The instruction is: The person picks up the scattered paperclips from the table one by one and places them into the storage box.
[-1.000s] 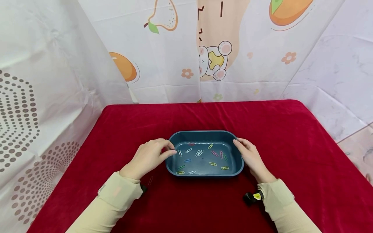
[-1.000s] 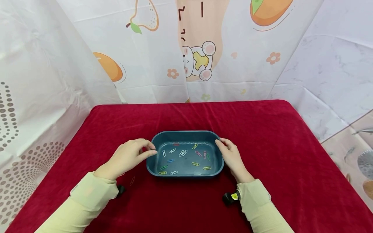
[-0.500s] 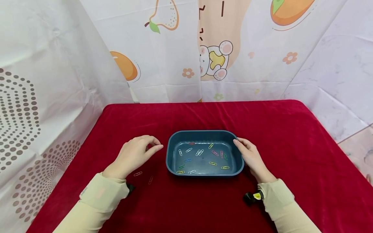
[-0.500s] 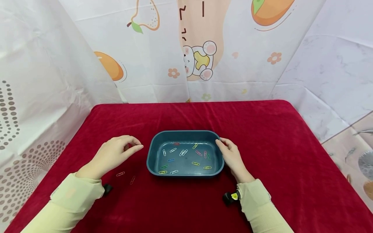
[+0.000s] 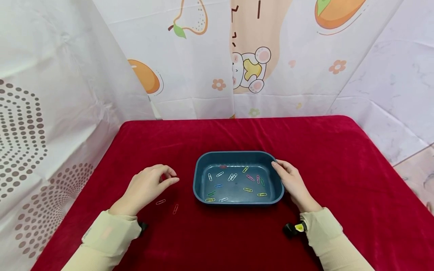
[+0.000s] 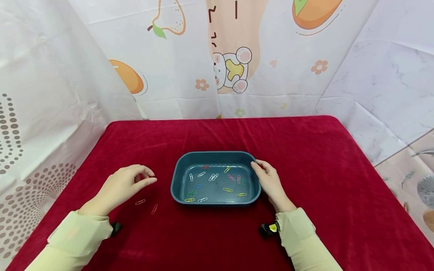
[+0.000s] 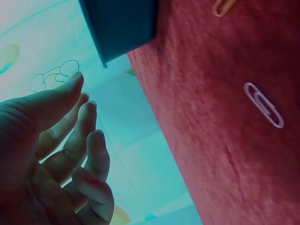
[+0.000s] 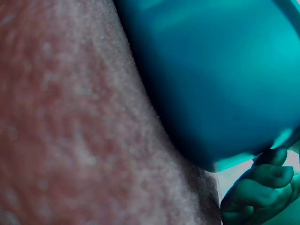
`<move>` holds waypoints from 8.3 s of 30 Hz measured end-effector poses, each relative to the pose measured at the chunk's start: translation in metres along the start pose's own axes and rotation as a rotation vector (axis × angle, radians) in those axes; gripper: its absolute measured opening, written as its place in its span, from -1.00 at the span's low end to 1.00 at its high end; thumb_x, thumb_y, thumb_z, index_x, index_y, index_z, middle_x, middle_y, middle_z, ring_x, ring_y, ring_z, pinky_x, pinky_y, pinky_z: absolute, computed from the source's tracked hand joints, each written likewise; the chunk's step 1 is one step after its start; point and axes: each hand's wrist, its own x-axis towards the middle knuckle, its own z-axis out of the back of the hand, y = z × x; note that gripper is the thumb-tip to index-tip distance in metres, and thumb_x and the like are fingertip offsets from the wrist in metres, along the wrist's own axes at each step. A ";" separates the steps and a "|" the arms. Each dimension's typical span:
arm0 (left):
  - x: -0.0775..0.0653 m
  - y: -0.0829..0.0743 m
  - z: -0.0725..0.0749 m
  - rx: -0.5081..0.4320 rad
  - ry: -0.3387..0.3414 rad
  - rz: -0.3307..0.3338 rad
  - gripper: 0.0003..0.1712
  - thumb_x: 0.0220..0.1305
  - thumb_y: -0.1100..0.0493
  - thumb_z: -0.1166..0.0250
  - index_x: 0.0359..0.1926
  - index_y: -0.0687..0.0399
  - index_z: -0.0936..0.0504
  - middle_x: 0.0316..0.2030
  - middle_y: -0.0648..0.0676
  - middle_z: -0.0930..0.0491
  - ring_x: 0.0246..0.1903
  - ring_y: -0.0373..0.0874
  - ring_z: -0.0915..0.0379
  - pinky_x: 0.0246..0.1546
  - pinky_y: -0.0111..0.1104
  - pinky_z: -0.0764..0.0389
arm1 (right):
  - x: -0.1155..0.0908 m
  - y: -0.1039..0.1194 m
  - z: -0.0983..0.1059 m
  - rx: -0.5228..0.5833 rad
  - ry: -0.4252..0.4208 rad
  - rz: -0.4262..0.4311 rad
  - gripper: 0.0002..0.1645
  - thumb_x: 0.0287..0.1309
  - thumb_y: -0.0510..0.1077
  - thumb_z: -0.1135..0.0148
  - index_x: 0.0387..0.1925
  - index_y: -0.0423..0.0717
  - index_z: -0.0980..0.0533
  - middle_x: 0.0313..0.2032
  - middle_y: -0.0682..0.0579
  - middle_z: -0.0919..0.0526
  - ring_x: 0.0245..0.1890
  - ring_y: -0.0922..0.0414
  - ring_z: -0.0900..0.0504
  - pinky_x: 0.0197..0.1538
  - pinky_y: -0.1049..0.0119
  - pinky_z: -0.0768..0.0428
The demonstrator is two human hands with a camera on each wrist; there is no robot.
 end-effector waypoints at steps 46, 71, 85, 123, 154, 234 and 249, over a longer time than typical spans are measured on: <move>-0.024 0.040 -0.035 -0.041 0.215 0.195 -0.78 0.05 0.00 -0.52 -0.32 -0.14 -0.65 -0.36 -0.17 -0.60 -0.37 -0.28 -0.48 -0.36 -0.24 -0.48 | -0.001 0.002 0.001 -0.010 0.005 -0.012 -0.32 0.45 0.20 0.02 0.33 -0.21 -0.34 0.16 -0.27 -0.53 -0.23 0.29 -0.59 -0.14 0.46 -0.59; -0.025 0.050 -0.039 -0.109 0.247 0.218 -0.76 0.24 -0.06 -0.37 -0.44 -0.09 -0.56 -0.57 -0.13 -0.49 -0.52 -0.21 -0.33 -0.44 -0.32 -0.37 | 0.000 -0.001 0.000 0.005 0.007 -0.007 -0.34 0.45 0.17 0.02 0.32 -0.21 -0.35 0.14 -0.26 -0.54 -0.26 0.31 -0.60 -0.16 0.44 -0.60; -0.021 0.043 -0.037 -0.131 0.215 0.205 -0.77 0.32 -0.08 -0.30 -0.38 -0.10 -0.55 -0.60 -0.12 -0.48 -0.58 -0.24 -0.32 -0.47 -0.35 -0.37 | 0.000 0.001 0.001 -0.009 0.011 -0.018 -0.32 0.44 0.22 0.02 0.33 -0.18 -0.35 0.17 -0.24 -0.53 -0.22 0.29 -0.57 -0.15 0.45 -0.59; 0.023 -0.020 -0.004 -0.135 0.080 0.044 -0.78 0.35 -0.08 -0.27 -0.29 -0.07 -0.54 -0.63 -0.07 -0.43 -0.59 -0.18 -0.32 -0.49 -0.33 -0.39 | 0.000 0.000 0.001 -0.018 0.015 -0.029 -0.30 0.46 0.22 0.07 0.36 -0.20 -0.31 0.22 -0.27 -0.49 -0.17 0.24 -0.57 -0.13 0.46 -0.58; 0.055 -0.065 -0.009 -0.129 0.117 -0.079 -0.74 0.33 -0.13 -0.28 -0.29 -0.09 -0.55 -0.61 -0.10 -0.47 -0.59 -0.22 -0.37 -0.51 -0.36 -0.45 | 0.000 0.004 0.001 -0.023 0.023 0.001 -0.30 0.46 0.20 0.07 0.36 -0.23 -0.31 0.26 -0.25 -0.46 -0.03 0.16 -0.54 -0.09 0.50 -0.54; 0.051 -0.093 -0.028 -0.082 0.176 -0.188 -0.77 0.29 -0.15 -0.32 -0.29 -0.15 -0.62 -0.44 -0.26 -0.61 -0.54 -0.33 -0.41 -0.52 -0.43 -0.45 | 0.000 0.002 0.003 -0.031 0.021 -0.028 -0.27 0.45 0.24 0.08 0.38 -0.20 -0.29 0.25 -0.26 -0.46 -0.15 0.22 -0.56 -0.13 0.46 -0.57; 0.037 -0.060 -0.004 -0.072 0.152 -0.102 -0.77 0.28 -0.17 -0.32 -0.31 -0.17 -0.60 -0.55 -0.21 -0.52 -0.57 -0.25 -0.36 -0.51 -0.37 -0.43 | 0.000 0.002 0.003 -0.030 0.025 -0.031 -0.26 0.45 0.24 0.08 0.38 -0.20 -0.28 0.26 -0.26 -0.45 -0.16 0.26 -0.54 -0.14 0.47 -0.57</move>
